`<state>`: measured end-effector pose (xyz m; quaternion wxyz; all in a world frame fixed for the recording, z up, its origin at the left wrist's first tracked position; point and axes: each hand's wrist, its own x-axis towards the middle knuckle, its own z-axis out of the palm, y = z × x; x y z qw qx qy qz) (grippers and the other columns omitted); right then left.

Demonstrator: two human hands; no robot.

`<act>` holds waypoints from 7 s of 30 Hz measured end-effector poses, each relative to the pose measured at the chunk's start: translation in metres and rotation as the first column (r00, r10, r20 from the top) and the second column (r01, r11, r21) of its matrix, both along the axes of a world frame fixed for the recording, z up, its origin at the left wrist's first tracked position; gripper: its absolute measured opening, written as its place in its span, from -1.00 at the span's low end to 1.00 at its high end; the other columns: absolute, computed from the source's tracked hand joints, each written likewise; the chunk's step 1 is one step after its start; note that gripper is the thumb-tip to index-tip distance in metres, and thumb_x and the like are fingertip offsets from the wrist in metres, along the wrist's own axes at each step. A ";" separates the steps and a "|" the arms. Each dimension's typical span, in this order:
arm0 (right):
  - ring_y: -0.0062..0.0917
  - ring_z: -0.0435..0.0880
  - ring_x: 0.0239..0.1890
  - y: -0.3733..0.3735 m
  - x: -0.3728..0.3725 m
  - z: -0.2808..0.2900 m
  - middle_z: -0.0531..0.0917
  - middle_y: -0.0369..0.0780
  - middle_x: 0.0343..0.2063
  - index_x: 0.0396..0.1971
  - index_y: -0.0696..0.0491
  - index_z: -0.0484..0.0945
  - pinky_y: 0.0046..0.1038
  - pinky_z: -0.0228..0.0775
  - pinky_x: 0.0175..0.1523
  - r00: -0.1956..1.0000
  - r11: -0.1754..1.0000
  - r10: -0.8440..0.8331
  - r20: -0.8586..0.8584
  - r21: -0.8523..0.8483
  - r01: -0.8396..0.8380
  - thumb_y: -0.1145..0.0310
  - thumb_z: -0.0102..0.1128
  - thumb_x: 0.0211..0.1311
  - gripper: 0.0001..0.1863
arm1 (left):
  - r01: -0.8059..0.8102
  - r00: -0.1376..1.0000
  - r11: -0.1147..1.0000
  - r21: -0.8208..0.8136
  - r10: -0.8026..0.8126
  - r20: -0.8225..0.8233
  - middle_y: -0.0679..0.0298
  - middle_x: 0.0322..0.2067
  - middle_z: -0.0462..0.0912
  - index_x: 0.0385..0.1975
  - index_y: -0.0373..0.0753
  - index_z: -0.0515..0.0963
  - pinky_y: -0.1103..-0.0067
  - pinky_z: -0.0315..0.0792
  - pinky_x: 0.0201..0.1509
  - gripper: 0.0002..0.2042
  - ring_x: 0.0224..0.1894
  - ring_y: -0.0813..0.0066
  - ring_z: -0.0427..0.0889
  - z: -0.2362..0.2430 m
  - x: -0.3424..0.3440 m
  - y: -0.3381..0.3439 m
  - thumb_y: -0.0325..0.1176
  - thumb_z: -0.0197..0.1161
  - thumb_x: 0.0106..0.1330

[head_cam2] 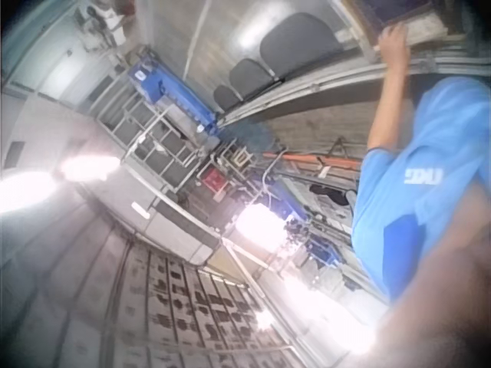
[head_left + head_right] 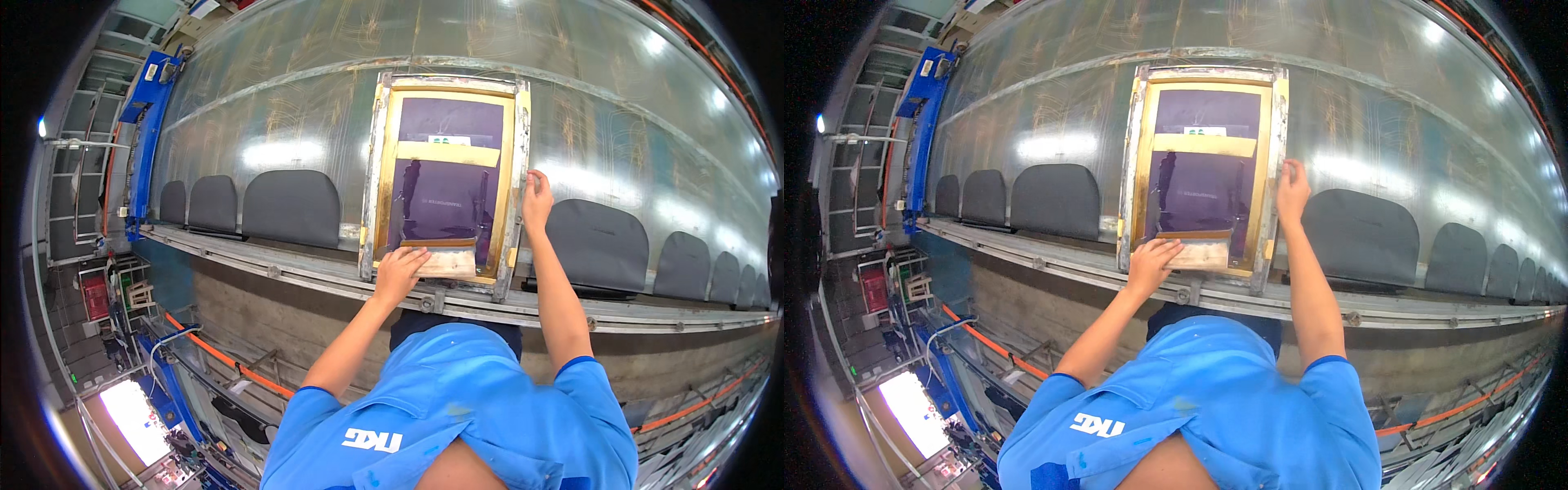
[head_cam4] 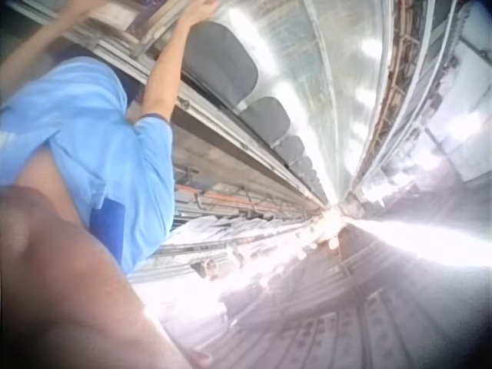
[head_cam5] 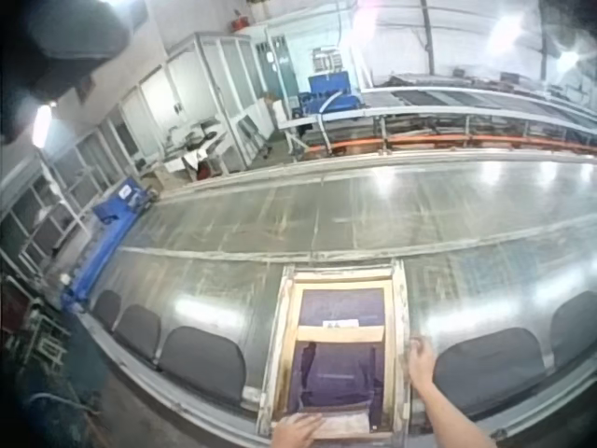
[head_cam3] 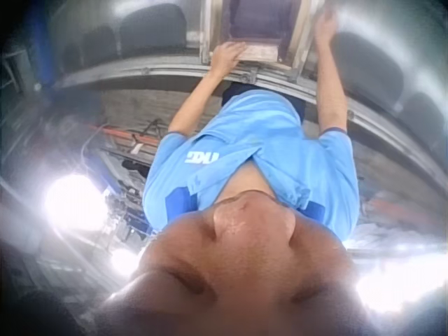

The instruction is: The person uses a squeegee to spread purple ink across a screen-printing frame placed on a conveyor belt. They repeatedly pull the squeegee across the screen to coat the fabric underneath, then lift and reposition the frame to continue printing on the next section.

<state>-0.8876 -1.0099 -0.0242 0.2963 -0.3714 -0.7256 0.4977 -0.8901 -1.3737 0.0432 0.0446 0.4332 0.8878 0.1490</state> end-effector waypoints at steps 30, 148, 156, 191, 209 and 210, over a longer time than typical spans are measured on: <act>-0.17 0.52 0.14 -0.131 0.047 0.087 0.60 -0.09 0.09 0.04 0.15 0.60 -0.24 0.43 0.27 0.690 0.657 0.646 0.326 0.223 -0.720 0.58 0.37 -0.06 -0.48 | -0.010 0.999 1.000 -0.028 0.011 0.037 0.47 0.07 0.72 -0.03 0.03 0.73 0.38 0.46 0.14 -0.51 0.12 0.35 0.63 0.044 -0.089 0.022 -0.58 0.40 -0.03; -0.27 0.69 -0.32 -0.360 -0.238 0.154 0.73 -0.07 -0.39 -0.08 0.04 0.68 -0.28 0.48 -0.11 0.992 0.989 -0.097 0.085 0.119 0.086 0.13 0.19 0.41 -0.68 | 0.048 0.996 0.999 0.015 -0.049 0.078 0.34 0.13 0.61 0.15 -0.02 0.60 0.31 0.45 0.19 -0.35 0.16 0.24 0.52 0.196 -0.254 -0.378 -0.54 0.41 -0.08; -0.48 0.49 -0.47 -0.541 -0.356 0.184 0.59 -0.17 -0.54 -0.07 0.06 0.64 -0.32 0.37 -0.26 1.000 0.994 0.003 -0.017 -0.109 -0.005 0.11 0.14 0.48 -0.68 | -0.079 0.996 0.997 -0.006 0.079 0.033 0.37 0.10 0.62 0.12 -0.01 0.64 0.32 0.45 0.16 -0.37 0.15 0.25 0.53 0.214 -0.348 -0.521 -0.53 0.43 -0.10; -0.09 0.58 0.11 -0.759 -0.444 0.246 0.64 -0.01 0.00 -0.01 0.18 0.64 -0.18 0.46 0.22 0.699 0.643 0.631 0.337 0.277 -0.714 0.48 0.38 0.05 -0.58 | 0.032 0.998 0.998 -0.045 -0.029 0.048 0.36 -0.05 0.76 -0.06 0.00 0.75 0.36 0.56 0.07 -0.57 0.00 0.24 0.66 0.212 -0.591 -0.604 -0.54 0.38 0.02; -0.06 0.58 0.14 -0.777 -0.433 0.256 0.66 0.02 0.04 0.03 0.18 0.63 -0.19 0.41 0.30 0.769 0.743 0.573 0.283 0.215 -0.633 0.54 0.33 0.04 -0.54 | 0.034 0.997 0.991 -0.127 -0.024 0.080 0.32 -0.11 0.77 -0.12 -0.03 0.76 0.33 0.56 0.03 -0.61 -0.09 0.22 0.66 0.240 -0.590 -0.602 -0.53 0.40 -0.01; -0.08 0.59 0.15 -0.792 -0.412 0.250 0.66 0.02 0.04 0.05 0.18 0.62 -0.19 0.41 0.31 0.769 0.755 0.566 0.298 0.188 -0.628 0.55 0.33 0.04 -0.52 | 0.038 0.995 0.981 -0.193 -0.021 0.094 0.31 -0.09 0.77 -0.12 -0.05 0.76 0.34 0.56 0.05 -0.59 -0.05 0.21 0.66 0.242 -0.570 -0.613 -0.55 0.40 -0.03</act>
